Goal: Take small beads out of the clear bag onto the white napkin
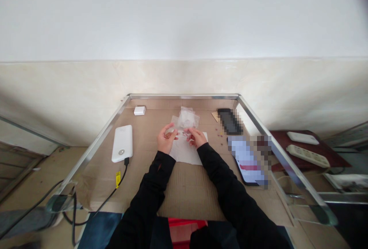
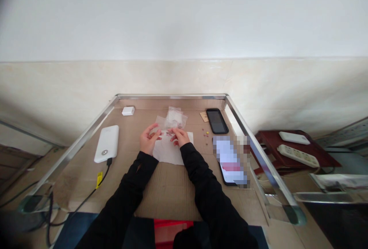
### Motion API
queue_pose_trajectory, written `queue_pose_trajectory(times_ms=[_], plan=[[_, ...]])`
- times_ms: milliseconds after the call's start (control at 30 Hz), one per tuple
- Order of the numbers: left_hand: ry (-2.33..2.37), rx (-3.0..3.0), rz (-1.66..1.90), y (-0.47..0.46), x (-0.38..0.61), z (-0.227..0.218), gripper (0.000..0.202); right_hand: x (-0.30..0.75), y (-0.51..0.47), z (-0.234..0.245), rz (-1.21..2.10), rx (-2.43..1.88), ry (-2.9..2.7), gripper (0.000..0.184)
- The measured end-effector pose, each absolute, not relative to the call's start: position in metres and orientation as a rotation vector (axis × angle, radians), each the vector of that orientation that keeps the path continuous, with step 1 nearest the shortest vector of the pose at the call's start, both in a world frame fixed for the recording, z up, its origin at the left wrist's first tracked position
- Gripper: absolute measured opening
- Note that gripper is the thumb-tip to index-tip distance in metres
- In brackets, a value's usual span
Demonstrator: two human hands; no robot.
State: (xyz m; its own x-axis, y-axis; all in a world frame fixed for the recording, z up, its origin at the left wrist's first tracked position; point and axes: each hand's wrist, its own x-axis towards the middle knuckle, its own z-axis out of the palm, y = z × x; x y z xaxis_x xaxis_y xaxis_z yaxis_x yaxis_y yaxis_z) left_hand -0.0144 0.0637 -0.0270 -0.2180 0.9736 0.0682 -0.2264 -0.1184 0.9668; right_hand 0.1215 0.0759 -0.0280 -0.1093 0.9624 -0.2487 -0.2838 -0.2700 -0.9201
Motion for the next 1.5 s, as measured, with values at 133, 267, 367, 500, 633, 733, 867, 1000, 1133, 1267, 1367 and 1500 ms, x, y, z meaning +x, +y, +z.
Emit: queue_pose_trajectory(times_ms=[133,267,367,500,633,733,867,1000,1133,1267,1367,1500], plan=[[0.922,0.906,1.423,0.060,-0.016,-0.021,0.041,0.120,0.076,-0.027,1.847,-1.052,-0.744,0.034],[0.767,0.826,1.376,0.059,-0.018,-0.017,0.037,0.123,0.074,-0.019,2.022,-1.011,-0.705,0.036],[0.809,0.716,1.474,0.062,-0.022,-0.018,0.034,0.123,0.073,-0.015,2.056,-1.038,-0.776,0.037],[1.102,0.564,1.678,0.070,-0.033,-0.023,0.032,0.124,0.075,-0.021,1.585,-1.221,-1.051,0.041],[1.496,0.738,1.806,0.073,-0.044,-0.031,0.042,0.128,0.075,-0.030,0.824,-1.413,-1.474,0.045],[1.800,0.993,1.636,0.070,-0.047,-0.035,0.052,0.129,0.070,-0.030,0.520,-1.623,-1.704,0.039],[2.161,1.216,1.181,0.055,-0.044,-0.033,0.065,0.125,0.066,-0.027,0.321,-1.828,-1.919,0.033],[2.394,1.300,0.916,0.034,-0.036,-0.031,0.058,0.123,0.068,-0.031,0.239,-1.845,-2.130,0.032],[2.510,1.349,1.129,0.022,-0.031,-0.030,0.054,0.122,0.069,-0.038,0.213,-1.814,-2.245,0.032],[2.075,1.837,1.225,0.028,-0.026,-0.031,0.029,0.122,0.069,-0.037,0.213,-1.777,-2.258,0.030],[1.790,2.133,1.049,0.033,-0.020,-0.037,0.026,0.122,0.067,-0.032,0.238,-1.764,-2.259,0.029],[1.592,2.305,0.787,0.030,-0.015,-0.049,0.038,0.123,0.065,-0.026,0.296,-1.764,-2.258,0.024]])
